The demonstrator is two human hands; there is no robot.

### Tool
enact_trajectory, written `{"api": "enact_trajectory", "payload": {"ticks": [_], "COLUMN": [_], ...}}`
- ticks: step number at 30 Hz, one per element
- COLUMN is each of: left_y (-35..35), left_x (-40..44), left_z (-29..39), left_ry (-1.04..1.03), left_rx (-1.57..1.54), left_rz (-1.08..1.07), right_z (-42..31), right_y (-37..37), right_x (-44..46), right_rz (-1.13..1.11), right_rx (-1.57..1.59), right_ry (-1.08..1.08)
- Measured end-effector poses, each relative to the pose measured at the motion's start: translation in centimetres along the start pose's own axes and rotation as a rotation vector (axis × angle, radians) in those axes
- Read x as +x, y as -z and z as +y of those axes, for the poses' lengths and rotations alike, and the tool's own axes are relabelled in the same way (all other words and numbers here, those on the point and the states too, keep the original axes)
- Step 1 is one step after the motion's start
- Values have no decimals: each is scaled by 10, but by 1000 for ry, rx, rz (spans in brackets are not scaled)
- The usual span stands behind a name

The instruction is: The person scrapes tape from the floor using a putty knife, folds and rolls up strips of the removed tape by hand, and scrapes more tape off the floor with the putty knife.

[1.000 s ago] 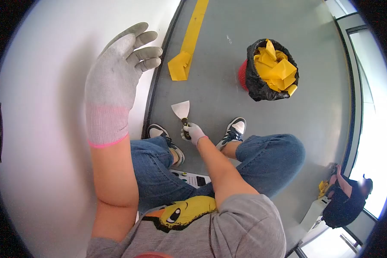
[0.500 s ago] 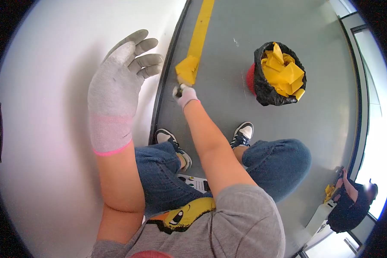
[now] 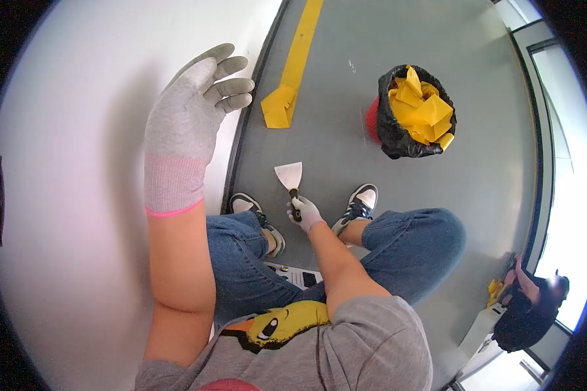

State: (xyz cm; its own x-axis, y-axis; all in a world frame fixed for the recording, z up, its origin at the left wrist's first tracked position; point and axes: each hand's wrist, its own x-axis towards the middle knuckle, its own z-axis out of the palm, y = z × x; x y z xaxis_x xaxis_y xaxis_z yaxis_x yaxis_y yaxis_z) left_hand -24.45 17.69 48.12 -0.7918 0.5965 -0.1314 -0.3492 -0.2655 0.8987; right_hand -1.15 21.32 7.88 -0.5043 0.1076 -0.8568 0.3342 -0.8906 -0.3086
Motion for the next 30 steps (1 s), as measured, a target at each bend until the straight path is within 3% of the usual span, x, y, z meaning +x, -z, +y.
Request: {"api": "enact_trajectory", "payload": {"ticks": [8,9,10,17,19,22,25,28,30], "left_y": [0,1,2,2,2,5,8,5,3], "left_x": [3,3,3,1,0,0,0,1,-2], "left_z": [9,9,9,9,7,3,-1,-2,2], "left_ry": [10,2,-4,-15,-16,-40,-42,-45,-26], "left_rx": [-21,-30,-42,-43,-30,-31,-25,-108,-59], "left_rz": [47,36,24,-25,-28,-56,-43,-6,-41], "right_z": [-89,-110,-122,-73,-42,-1,17,6,-5], "right_y": [-81,-100,-112,-85,-69,-36,-5,3,-8], "right_x": [91,90,86,52,35,19,19,15,24], "right_rz": [79,196,174,-107,-181,-289,-75,89,5], "right_rx": [-108,-67,-42,388,415,172,51,-266,-375], "right_ry": [147,24,37,152,49,97,2,-34,-15]}}
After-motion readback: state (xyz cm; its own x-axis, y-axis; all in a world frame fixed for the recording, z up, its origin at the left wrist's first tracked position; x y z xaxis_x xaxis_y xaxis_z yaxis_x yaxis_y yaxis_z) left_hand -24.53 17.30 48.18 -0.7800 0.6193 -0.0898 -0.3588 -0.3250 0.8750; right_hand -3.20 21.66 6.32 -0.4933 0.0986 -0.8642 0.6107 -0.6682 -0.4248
